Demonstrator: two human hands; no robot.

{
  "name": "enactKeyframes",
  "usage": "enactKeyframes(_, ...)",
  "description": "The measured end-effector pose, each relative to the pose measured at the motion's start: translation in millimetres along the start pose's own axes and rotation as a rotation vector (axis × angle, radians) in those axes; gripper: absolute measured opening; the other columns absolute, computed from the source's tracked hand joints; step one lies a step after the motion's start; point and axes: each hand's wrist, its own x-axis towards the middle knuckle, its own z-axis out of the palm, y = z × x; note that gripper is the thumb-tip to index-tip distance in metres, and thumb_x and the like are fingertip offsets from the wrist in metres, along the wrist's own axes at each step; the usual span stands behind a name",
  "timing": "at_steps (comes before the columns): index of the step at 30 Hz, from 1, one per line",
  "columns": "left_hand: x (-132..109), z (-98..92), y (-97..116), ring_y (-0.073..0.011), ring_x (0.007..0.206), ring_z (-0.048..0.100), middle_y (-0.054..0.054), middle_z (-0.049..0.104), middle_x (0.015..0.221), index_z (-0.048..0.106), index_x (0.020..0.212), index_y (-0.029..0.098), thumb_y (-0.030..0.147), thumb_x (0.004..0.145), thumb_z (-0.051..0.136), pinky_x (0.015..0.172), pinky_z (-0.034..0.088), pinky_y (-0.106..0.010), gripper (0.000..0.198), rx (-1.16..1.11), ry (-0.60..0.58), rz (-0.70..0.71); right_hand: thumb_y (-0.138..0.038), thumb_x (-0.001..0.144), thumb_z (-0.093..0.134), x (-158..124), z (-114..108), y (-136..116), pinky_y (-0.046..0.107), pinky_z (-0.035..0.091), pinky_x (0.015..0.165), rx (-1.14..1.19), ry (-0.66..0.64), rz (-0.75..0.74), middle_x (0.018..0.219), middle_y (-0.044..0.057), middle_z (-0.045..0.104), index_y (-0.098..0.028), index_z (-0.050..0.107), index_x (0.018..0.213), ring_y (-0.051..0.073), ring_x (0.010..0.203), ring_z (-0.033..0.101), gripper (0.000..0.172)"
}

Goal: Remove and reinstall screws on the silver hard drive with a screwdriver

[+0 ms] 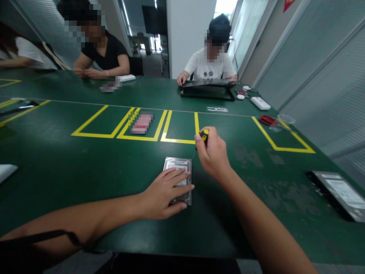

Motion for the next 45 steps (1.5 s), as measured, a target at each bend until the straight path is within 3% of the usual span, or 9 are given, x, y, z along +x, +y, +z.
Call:
enactKeyframes(13,0.1,0.0,0.2,-0.0335,0.148,0.032,-0.011,0.042,0.156,0.053,0.143,0.026,0.051,0.094,0.055,0.119,0.027,-0.055,0.055,0.013,-0.003,0.012,-0.040,0.096,0.048,0.6,4.8,0.8,0.029,0.043,0.064,0.027,-0.070,0.054,0.075,0.003,0.063,-0.017,0.053,0.102,0.017,0.067,0.060,0.024)
enactKeyframes(45,-0.5,0.3,-1.5,-0.0342,0.147,0.033,-0.012,0.042,0.156,0.052,0.143,0.025,0.050,0.093,0.056,0.118,0.027,-0.055,0.055,0.014,0.014,0.027,-0.040,0.095,0.048,1.7,5.0,3.2,0.028,0.041,0.062,0.006,-0.073,0.069,0.072,0.002,0.061,-0.017,0.054,0.102,0.016,0.062,0.057,0.024)
